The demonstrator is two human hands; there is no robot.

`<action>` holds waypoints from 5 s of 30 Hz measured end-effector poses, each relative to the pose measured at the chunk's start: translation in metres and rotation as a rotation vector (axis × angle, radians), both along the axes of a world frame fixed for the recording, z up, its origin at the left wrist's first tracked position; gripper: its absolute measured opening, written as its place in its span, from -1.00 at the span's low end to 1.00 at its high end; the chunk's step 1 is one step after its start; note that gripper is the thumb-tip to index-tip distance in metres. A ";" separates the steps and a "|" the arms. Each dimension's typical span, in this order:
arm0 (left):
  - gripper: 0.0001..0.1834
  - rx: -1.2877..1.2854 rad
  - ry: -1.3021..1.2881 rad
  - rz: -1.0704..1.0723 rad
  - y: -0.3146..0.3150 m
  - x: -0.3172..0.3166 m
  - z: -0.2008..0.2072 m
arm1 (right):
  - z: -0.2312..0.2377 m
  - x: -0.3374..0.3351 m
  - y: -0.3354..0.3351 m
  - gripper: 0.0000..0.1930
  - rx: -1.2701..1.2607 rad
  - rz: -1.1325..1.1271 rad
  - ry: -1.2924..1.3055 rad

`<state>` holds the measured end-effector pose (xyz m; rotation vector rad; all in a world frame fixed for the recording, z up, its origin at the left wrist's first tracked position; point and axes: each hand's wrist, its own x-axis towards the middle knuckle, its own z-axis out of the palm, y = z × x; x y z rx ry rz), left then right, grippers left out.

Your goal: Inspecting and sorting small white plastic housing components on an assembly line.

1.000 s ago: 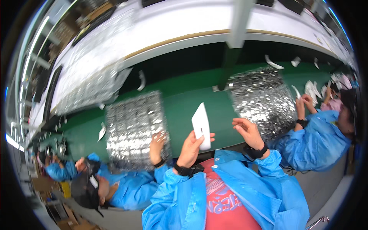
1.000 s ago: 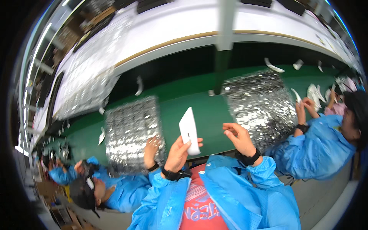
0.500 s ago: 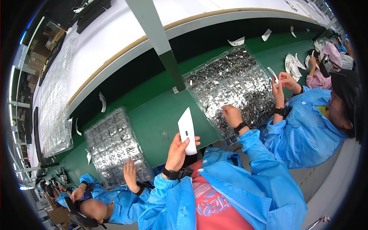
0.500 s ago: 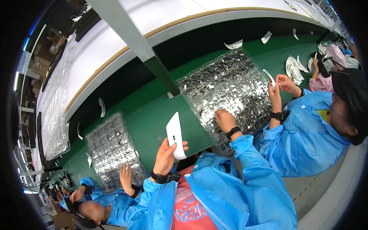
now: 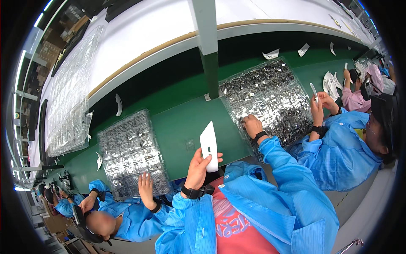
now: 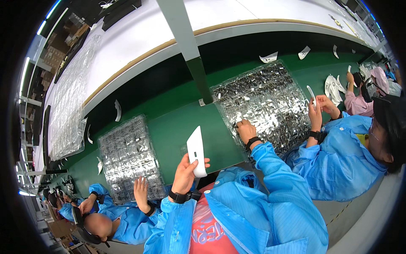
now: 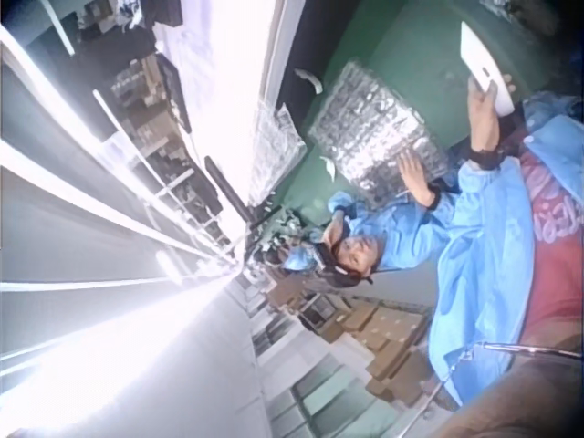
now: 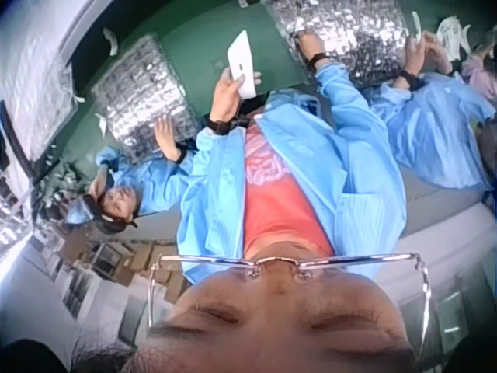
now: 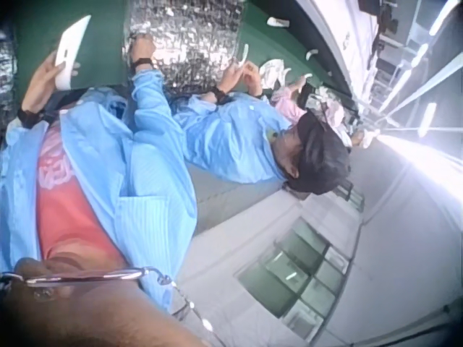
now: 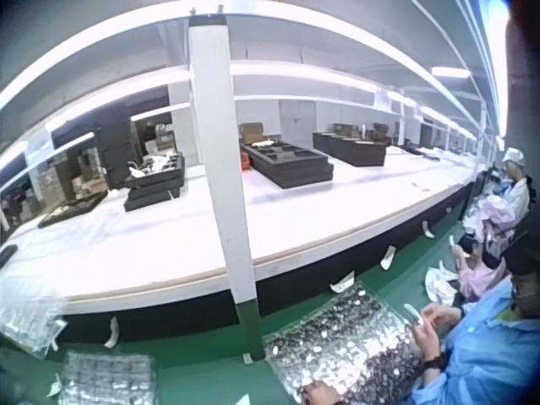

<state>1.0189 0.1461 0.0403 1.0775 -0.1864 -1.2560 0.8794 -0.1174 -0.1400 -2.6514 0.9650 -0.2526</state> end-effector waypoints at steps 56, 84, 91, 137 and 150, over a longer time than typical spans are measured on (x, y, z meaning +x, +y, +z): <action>-0.42 -0.111 -0.127 -0.071 0.023 0.016 0.014 | 0.220 0.048 0.110 -0.92 1.144 0.260 -0.392; -0.37 -0.038 -0.348 -0.096 0.026 0.017 -0.002 | 0.230 0.075 0.114 -0.90 0.300 0.748 -0.269; -0.38 -0.032 -0.361 -0.094 0.024 0.020 0.001 | 0.229 0.076 0.118 -0.88 0.295 0.707 -0.303; -0.58 0.232 -0.446 0.370 -0.041 0.164 -0.109 | 0.109 0.012 0.055 -0.72 1.362 -0.289 -0.556; -0.62 0.932 -1.387 0.051 -0.157 0.355 -0.239 | 0.059 0.003 0.004 -0.80 1.100 -0.422 -0.596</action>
